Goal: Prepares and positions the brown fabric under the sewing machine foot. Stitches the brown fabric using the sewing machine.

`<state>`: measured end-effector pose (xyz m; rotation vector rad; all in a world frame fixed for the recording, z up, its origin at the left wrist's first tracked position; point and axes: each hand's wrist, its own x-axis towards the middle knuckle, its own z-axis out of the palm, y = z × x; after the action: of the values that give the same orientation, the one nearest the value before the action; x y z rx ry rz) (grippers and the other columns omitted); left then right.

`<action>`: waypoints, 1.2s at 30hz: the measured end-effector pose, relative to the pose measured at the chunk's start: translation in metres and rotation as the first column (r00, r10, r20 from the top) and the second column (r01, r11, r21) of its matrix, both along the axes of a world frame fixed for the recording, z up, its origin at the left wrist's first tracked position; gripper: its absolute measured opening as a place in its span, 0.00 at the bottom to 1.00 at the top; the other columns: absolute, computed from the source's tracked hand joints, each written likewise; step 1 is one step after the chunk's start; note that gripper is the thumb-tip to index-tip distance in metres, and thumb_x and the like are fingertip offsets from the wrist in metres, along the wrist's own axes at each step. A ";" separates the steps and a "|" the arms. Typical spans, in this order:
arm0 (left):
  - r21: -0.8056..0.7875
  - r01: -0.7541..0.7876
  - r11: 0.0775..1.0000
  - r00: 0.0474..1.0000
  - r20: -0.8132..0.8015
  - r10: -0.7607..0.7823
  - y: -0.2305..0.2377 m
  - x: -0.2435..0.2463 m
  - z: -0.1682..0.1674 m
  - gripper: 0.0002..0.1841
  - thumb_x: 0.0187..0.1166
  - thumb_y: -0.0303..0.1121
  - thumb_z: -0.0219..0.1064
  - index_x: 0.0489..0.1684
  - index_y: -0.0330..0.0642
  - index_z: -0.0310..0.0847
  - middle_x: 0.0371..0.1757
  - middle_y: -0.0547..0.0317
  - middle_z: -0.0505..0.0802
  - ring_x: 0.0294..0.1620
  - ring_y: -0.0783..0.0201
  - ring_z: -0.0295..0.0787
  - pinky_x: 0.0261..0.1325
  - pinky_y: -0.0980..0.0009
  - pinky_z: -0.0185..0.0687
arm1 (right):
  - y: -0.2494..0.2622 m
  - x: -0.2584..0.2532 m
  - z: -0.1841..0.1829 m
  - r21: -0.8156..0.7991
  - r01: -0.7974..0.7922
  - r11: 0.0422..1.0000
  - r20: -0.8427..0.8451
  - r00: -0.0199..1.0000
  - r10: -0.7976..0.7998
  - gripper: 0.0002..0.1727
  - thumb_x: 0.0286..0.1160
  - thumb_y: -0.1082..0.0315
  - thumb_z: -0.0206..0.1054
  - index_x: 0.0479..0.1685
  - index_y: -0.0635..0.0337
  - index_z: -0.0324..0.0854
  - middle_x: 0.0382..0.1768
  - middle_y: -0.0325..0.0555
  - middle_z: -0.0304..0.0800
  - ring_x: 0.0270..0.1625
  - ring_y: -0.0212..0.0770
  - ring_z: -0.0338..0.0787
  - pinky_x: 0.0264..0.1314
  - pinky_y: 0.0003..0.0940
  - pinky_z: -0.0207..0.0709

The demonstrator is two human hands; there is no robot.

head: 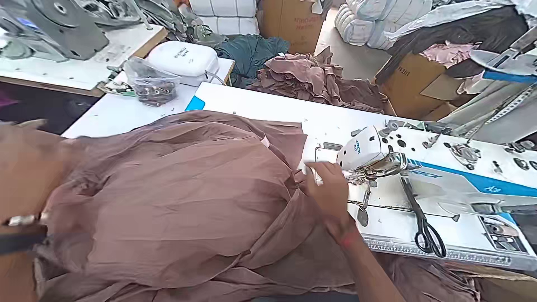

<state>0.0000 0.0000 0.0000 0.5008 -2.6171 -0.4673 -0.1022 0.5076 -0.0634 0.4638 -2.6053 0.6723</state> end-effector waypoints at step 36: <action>0.963 -0.052 -0.263 0.609 -0.178 -0.773 0.322 -0.096 -0.101 0.49 0.67 0.18 0.77 0.93 0.53 0.56 0.83 0.49 0.76 0.60 0.53 0.92 0.53 0.60 0.94 | 0.294 0.108 -0.021 -0.536 0.579 0.614 0.684 0.724 -0.086 0.11 0.81 0.71 0.61 0.57 0.61 0.73 0.40 0.48 0.97 0.37 0.40 0.98 0.41 0.33 0.93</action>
<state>-0.0958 0.3219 -0.1008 -0.0704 -2.0705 -3.2314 0.0056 0.8012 -0.0846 -0.6335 -2.4922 1.8360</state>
